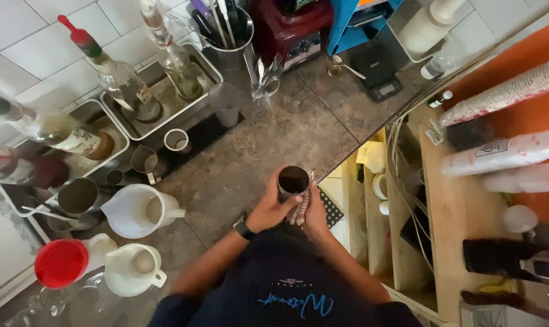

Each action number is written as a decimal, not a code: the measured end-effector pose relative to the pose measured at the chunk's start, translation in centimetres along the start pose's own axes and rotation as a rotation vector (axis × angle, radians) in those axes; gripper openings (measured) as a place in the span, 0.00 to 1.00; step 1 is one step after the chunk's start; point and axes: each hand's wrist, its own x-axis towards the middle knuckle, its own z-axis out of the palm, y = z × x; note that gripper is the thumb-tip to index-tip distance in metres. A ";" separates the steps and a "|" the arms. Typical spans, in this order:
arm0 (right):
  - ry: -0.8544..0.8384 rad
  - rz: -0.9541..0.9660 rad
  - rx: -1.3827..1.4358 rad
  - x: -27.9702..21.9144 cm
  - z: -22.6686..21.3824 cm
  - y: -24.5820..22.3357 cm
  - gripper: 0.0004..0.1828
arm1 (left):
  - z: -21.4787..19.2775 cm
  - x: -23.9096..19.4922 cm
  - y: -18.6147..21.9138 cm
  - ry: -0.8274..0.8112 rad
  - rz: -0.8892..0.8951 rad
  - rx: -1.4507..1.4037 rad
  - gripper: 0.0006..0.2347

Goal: Cleaning a metal shaker and wiping down the service counter at a coffee station.

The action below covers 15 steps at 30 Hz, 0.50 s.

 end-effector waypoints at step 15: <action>-0.499 -0.580 -0.123 -3.1 3.0 -3.4 0.33 | 0.5 0.4 2.7 0.054 -0.012 -0.065 0.32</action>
